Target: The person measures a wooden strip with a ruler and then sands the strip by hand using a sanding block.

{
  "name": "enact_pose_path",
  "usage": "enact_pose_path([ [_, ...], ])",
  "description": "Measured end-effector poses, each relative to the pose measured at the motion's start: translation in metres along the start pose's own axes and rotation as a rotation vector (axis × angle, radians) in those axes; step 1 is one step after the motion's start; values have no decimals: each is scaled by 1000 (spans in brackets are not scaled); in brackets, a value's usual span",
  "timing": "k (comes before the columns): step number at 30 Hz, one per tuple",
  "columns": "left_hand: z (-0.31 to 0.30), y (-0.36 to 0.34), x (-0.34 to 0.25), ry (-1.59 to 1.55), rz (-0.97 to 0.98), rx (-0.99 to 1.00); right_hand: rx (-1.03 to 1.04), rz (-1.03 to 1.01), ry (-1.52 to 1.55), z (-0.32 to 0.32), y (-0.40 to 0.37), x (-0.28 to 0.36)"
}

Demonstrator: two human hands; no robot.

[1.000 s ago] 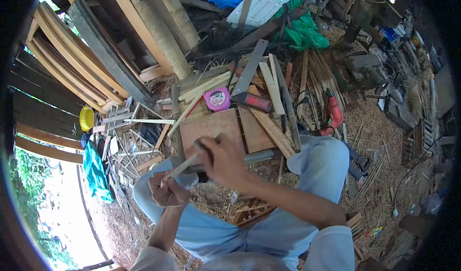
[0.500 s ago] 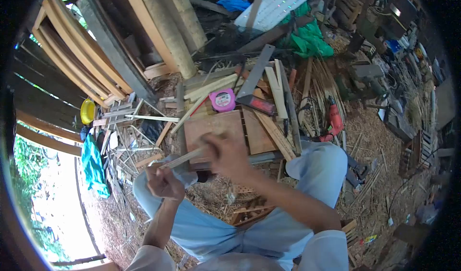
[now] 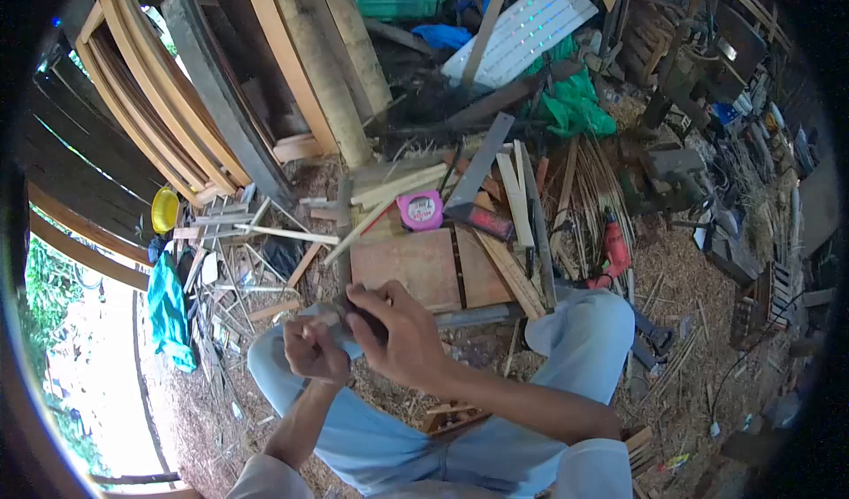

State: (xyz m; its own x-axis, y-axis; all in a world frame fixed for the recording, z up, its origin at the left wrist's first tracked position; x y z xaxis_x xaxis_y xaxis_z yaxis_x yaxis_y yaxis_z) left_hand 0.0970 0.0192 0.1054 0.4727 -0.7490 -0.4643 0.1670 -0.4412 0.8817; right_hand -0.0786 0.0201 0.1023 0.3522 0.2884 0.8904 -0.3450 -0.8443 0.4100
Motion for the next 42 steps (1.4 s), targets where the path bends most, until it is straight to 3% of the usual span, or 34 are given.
enact_pose_path([
  [1,-8,-3,7,178,-149,59,-1,28,75,1,-6,7],
  [2,-6,1,11,-121,-42,-84,-54,-2,26,2,-5,-12],
  [5,-8,2,1,-17,142,71,52,60,-205,-2,4,-57],
  [9,-3,-4,0,-228,118,-64,26,-13,-6,5,-9,20],
  [11,-11,-10,10,-165,65,-39,-30,-35,67,9,-16,-10],
  [13,-15,-7,25,-56,-7,-28,-53,-7,-289,1,-7,-45],
  [15,-12,-3,17,-86,65,-14,18,92,-296,1,-5,-35],
  [17,-4,0,5,-197,96,4,-15,-147,-73,11,-5,15],
  [21,-20,-8,21,-12,-81,-77,-82,-117,3,9,-7,4],
  [23,-20,-8,28,117,-60,98,15,77,-325,1,2,-64],
  [24,-11,-4,9,-112,103,-17,-6,-6,-396,2,0,-56],
  [25,-9,-3,8,-121,99,-29,-8,-14,-409,3,-2,-39],
  [28,-1,-1,1,-152,82,49,-80,-61,-4,10,-11,25],
  [31,-11,-4,19,-64,-32,8,-152,-151,-129,7,-16,-25],
  [32,-10,0,17,-71,40,59,-96,3,-223,3,-13,-57],
  [35,1,4,0,-150,139,59,-73,64,-220,1,-4,-42],
  [36,4,5,-3,-161,138,51,-117,-64,-166,1,-4,-6],
  [37,4,4,-5,-172,123,66,-116,-64,-174,4,-3,4],
  [39,-2,-4,-5,-158,87,91,-144,-99,85,8,-10,20],
  [41,-4,-3,11,-157,-4,8,-109,-172,-38,2,-12,-20],
  [42,-2,2,8,-212,21,17,-68,-101,-213,-2,-13,-50],
])
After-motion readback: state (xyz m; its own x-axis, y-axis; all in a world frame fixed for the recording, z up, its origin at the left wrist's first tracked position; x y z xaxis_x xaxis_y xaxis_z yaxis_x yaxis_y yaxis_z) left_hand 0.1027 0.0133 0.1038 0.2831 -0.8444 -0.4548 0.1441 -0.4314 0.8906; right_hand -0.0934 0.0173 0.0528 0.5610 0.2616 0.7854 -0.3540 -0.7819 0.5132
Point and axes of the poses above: each hand's wrist, its own y-axis towards the middle knuckle, its own z-axis out of the palm, x = y × z, the point moved 7 cm from there along y, towards the middle knuckle, and after that the axes turned 11 degrees about -x, right-handed, at the moved point
